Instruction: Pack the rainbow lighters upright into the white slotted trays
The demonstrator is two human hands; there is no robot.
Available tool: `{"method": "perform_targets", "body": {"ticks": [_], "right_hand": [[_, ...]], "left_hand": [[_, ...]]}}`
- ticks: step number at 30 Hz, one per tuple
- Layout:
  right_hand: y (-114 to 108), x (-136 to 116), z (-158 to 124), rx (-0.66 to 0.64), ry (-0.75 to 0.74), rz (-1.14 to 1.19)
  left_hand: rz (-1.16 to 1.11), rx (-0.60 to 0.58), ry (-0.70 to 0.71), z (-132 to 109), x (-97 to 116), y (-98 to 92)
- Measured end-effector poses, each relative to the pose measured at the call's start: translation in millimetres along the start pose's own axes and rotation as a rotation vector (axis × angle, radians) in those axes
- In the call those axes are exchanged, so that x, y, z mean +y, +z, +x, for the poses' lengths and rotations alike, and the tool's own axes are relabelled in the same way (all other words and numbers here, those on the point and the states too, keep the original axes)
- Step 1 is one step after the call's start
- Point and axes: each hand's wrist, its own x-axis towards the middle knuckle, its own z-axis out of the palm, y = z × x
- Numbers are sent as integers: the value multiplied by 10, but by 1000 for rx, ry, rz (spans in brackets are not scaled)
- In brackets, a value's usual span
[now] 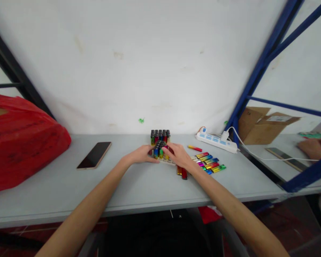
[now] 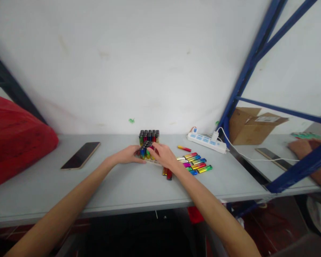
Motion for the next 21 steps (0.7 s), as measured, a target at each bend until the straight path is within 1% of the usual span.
{"method": "perform_targets", "body": {"ticks": [3, 6, 9, 13, 17, 21], "right_hand": [[31, -10, -16, -10, 26, 42], [71, -17, -20, -58, -27, 52], [91, -34, -6, -154, -59, -49], [93, -70, 17, -210, 6, -238], [100, -102, 22, -289, 61, -329], [78, -131, 14, -282, 74, -369]], "left_hand": [[-21, 2, 27, -6, 1, -2], [-32, 11, 34, -11, 10, -6], [-33, 15, 17, -12, 26, -10], [10, 9, 0, -7, 35, -11], [23, 16, -7, -1, 26, -8], [0, 5, 12, -4, 30, -15]]}}
